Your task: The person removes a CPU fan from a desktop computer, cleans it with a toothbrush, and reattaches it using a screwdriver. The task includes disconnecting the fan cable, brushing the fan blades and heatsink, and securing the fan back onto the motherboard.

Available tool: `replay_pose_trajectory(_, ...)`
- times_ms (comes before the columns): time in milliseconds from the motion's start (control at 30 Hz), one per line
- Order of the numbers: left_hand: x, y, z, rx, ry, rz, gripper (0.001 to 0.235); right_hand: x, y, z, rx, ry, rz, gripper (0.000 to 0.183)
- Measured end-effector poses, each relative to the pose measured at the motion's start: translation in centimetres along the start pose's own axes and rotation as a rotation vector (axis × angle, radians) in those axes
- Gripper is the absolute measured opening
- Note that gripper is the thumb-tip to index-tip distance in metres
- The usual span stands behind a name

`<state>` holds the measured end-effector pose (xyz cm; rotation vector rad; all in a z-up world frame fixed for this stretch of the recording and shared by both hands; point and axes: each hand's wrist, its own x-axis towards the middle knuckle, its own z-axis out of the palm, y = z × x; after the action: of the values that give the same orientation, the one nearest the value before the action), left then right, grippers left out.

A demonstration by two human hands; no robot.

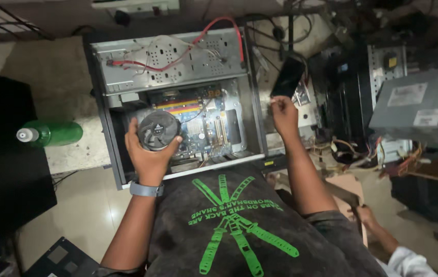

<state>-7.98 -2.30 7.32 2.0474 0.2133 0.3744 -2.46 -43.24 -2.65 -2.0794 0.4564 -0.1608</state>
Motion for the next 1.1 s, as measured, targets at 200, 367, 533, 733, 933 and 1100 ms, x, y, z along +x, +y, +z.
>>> replay_pose_trajectory(200, -1.0, 1.7, 0.5, 0.086, 0.045, 0.017, 0.097, 7.1, 4.9, 4.7, -0.339, -0.058, -0.388, 0.017)
replay_pose_trajectory(367, -2.2, 2.6, 0.5, 0.209, 0.064, 0.032, 0.098, 10.8, 2.7, 5.9, -0.512, -0.097, -0.279, 0.018)
replay_pose_trajectory(533, -2.3, 2.3, 0.8, 0.141, 0.093, 0.036, 0.098, 12.5, 1.6, 6.9, -0.603, -0.104, -0.180, 0.026)
replay_pose_trajectory(733, -2.0, 2.4, 0.9, 0.170, 0.092, 0.013, 0.098, 13.4, 2.2, 8.5, -0.338, 0.003, -0.180, 0.020)
replay_pose_trajectory(933, -2.0, 2.7, 0.9, 0.169, 0.087, 0.030, 0.098, 14.9, 1.7, 7.3, -0.528, -0.086, -0.230, 0.014)
replay_pose_trajectory(1100, -2.0, 2.5, 0.8, 0.172, 0.072, 0.044, 0.097, 15.3, 2.0, 6.1, -0.044, 0.023, -0.449, 0.027)
